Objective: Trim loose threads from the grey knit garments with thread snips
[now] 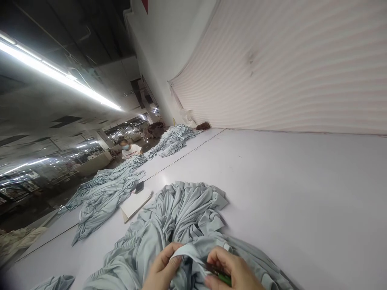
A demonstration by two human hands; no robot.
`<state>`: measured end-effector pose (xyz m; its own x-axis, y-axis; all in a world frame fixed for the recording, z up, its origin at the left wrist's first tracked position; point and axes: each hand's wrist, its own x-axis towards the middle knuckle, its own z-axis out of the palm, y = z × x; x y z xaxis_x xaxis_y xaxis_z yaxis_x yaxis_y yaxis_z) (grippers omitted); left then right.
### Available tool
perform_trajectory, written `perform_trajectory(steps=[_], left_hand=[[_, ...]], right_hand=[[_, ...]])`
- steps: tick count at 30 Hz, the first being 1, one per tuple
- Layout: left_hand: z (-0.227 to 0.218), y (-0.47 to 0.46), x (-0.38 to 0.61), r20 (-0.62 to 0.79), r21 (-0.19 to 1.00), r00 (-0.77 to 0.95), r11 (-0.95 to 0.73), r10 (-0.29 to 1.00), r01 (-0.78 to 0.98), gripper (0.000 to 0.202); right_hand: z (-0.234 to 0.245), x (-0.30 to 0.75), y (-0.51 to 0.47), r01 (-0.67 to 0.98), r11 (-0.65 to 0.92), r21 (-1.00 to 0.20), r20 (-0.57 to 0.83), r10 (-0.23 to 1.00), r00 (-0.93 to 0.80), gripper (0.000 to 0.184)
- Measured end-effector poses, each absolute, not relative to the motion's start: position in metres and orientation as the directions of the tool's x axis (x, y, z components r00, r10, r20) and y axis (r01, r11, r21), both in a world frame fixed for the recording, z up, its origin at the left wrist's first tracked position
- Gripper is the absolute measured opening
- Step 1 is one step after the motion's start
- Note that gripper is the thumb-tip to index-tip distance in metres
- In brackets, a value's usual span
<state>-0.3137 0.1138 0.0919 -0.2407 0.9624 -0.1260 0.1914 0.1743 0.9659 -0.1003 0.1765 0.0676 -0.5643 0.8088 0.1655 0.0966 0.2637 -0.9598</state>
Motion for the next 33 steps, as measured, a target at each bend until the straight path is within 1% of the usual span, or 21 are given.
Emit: perform_trajectory(steps=[2,4,5,7,8,9,11,13,15,16,18,19,20,21,22,23,24,26,28,30,33], left_hand=[[0.089,0.113,-0.314,-0.284,0.952,-0.245,0.303,0.927,0.046,0.043],[0.089,0.113,-0.312,-0.379,0.925,-0.245,0.371,0.892,-0.081,0.046],[0.089,0.114,-0.31,-0.409,0.912,-0.246,0.386,0.879,-0.137,0.047],[0.092,0.114,-0.305,-0.425,0.9,-0.24,0.38,0.873,-0.211,0.047],[0.094,0.113,-0.302,-0.426,0.897,-0.232,0.375,0.874,-0.235,0.047],[0.097,0.112,-0.299,-0.433,0.892,-0.22,0.379,0.874,-0.247,0.047],[0.1,0.108,-0.296,-0.394,0.917,-0.228,0.362,0.891,-0.169,0.048],[0.103,0.104,-0.296,-0.319,0.946,-0.264,0.323,0.91,-0.03,0.052],[0.105,0.104,-0.293,-0.219,0.945,-0.292,0.277,0.931,0.173,0.056],[0.107,0.106,-0.291,-0.147,0.916,-0.303,0.245,0.942,0.317,0.062],[0.112,0.115,-0.282,0.03,0.769,-0.269,0.149,0.963,0.621,0.077],[0.114,0.121,-0.277,0.096,0.68,-0.217,0.095,0.972,0.727,0.076],[0.116,0.127,-0.272,0.121,0.625,-0.163,0.053,0.979,0.779,0.067],[0.117,0.133,-0.267,0.098,0.629,-0.131,0.04,0.986,0.776,0.049],[0.117,0.138,-0.264,0.051,0.664,-0.119,0.056,0.992,0.746,0.029],[0.116,0.143,-0.263,0.013,0.709,-0.127,0.081,0.992,0.7,0.013],[0.115,0.147,-0.263,0.007,0.749,-0.149,0.094,0.989,0.656,0.005],[0.11,0.151,-0.268,0.046,0.809,-0.218,0.091,0.975,0.58,0.005],[0.108,0.151,-0.275,0.055,0.848,-0.269,0.098,0.962,0.521,0.006],[0.109,0.15,-0.282,-0.031,0.862,-0.284,0.17,0.958,0.478,0.014],[0.114,0.146,-0.287,-0.233,0.841,-0.174,0.288,0.957,0.457,0.035]], right_hand=[[0.065,-0.102,0.181,0.084,0.266,-0.96,0.2,0.867,-0.456,0.008],[0.064,-0.102,0.185,0.143,0.297,-0.944,0.233,0.908,-0.347,0.011],[0.065,-0.102,0.187,0.191,0.314,-0.93,0.239,0.912,-0.334,0.011],[0.069,-0.101,0.186,0.26,0.344,-0.902,0.222,0.888,-0.403,0.007],[0.072,-0.101,0.185,0.272,0.353,-0.895,0.203,0.867,-0.455,0.002],[0.074,-0.102,0.183,0.268,0.357,-0.895,0.187,0.845,-0.501,0.004],[0.077,-0.104,0.179,0.244,0.361,-0.9,0.171,0.808,-0.565,0.014],[0.079,-0.107,0.176,0.228,0.341,-0.912,0.166,0.816,-0.554,0.017],[0.082,-0.107,0.176,0.152,0.25,-0.956,0.136,0.838,-0.528,0.018],[0.085,-0.106,0.177,0.081,0.182,-0.98,0.113,0.843,-0.527,0.021],[0.091,-0.101,0.177,-0.079,0.021,-0.997,0.062,0.819,-0.57,0.032],[0.094,-0.099,0.177,-0.14,-0.052,-0.989,0.043,0.797,-0.603,0.036],[0.095,-0.097,0.178,-0.184,-0.101,-0.978,0.037,0.781,-0.623,0.039],[0.095,-0.096,0.178,-0.209,-0.113,-0.971,0.042,0.783,-0.621,0.037],[0.092,-0.097,0.18,-0.206,-0.082,-0.975,0.057,0.804,-0.592,0.032],[0.087,-0.098,0.182,-0.161,-0.009,-0.987,0.08,0.839,-0.538,0.023],[0.08,-0.101,0.185,-0.08,0.082,-0.993,0.11,0.875,-0.471,0.016],[0.063,-0.108,0.193,0.129,0.21,-0.969,0.152,0.921,-0.359,0.017],[0.051,-0.113,0.199,0.212,0.23,-0.95,0.147,0.927,-0.346,0.013],[0.048,-0.113,0.201,0.181,0.23,-0.956,0.149,0.915,-0.376,0.009],[0.059,-0.101,0.197,0.11,0.252,-0.961,0.186,0.889,-0.418,0.009]])
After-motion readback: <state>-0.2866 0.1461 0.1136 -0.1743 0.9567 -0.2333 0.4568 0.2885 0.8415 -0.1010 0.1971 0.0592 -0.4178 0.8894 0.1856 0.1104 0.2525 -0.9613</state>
